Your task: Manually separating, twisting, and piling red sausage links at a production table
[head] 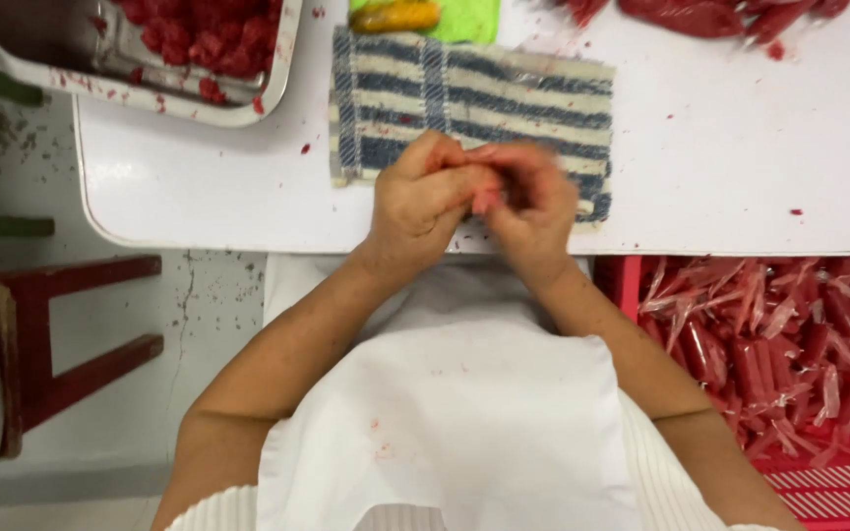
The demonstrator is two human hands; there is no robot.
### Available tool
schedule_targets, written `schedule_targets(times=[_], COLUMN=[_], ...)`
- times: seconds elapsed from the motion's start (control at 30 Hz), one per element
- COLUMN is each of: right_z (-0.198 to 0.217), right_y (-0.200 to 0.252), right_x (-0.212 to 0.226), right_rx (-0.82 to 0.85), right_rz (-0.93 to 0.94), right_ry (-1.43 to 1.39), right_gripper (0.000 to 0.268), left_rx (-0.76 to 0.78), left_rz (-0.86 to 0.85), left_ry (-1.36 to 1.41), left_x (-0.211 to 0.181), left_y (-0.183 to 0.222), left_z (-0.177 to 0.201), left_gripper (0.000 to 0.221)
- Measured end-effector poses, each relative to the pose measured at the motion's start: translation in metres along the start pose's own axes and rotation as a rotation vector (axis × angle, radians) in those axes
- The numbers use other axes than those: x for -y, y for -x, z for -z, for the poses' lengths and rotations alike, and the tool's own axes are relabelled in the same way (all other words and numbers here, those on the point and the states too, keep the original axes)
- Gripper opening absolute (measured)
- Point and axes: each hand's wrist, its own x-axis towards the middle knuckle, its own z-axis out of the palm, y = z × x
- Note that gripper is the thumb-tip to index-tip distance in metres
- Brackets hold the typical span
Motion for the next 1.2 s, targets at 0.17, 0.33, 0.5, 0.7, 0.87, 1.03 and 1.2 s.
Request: schedule_targets(times=[0.17, 0.33, 0.5, 0.7, 0.87, 1.03, 1.2], right_z=[0.013, 0.074, 0.192, 0.170, 0.117, 0.063, 0.011], right_y=[-0.011, 0.010, 0.073, 0.073, 0.020, -0.037, -0.076], right_x=[0.042, 0.123, 0.172, 0.187, 0.140, 0.054, 0.069], right_rx=[0.422, 0.450, 0.549, 0.633, 0.645, 0.509, -0.241], right_rz=[0.127, -0.158, -0.814, -1.464, -0.674, -0.551, -0.128], right_ry=[0.359, 0.501, 0.921, 1.388, 0.450, -0.011, -0.569], right_gripper=[0.065, 0.014, 0.029, 0.080, 0.041, 0.073, 0.044], left_rx=[0.331, 0.534, 0.782, 0.488, 0.293, -0.021, -0.226], left_rz=[-0.025, -0.469, -0.498, 0.147, 0.340, 0.641, 0.664], left_ry=[0.208, -0.110, -0.239, -1.358, -0.452, 0.429, 0.727], left_x=[-0.037, -0.013, 0.043, 0.104, 0.074, -0.006, -0.026], left_y=[-0.016, -0.059, -0.119, -0.195, -0.196, -0.140, -0.050], left_z=[0.010, -0.040, -0.125, -0.125, -0.097, -0.044, -0.013], left_gripper=[0.021, 0.024, 0.018, 0.078, 0.022, 0.028, 0.039])
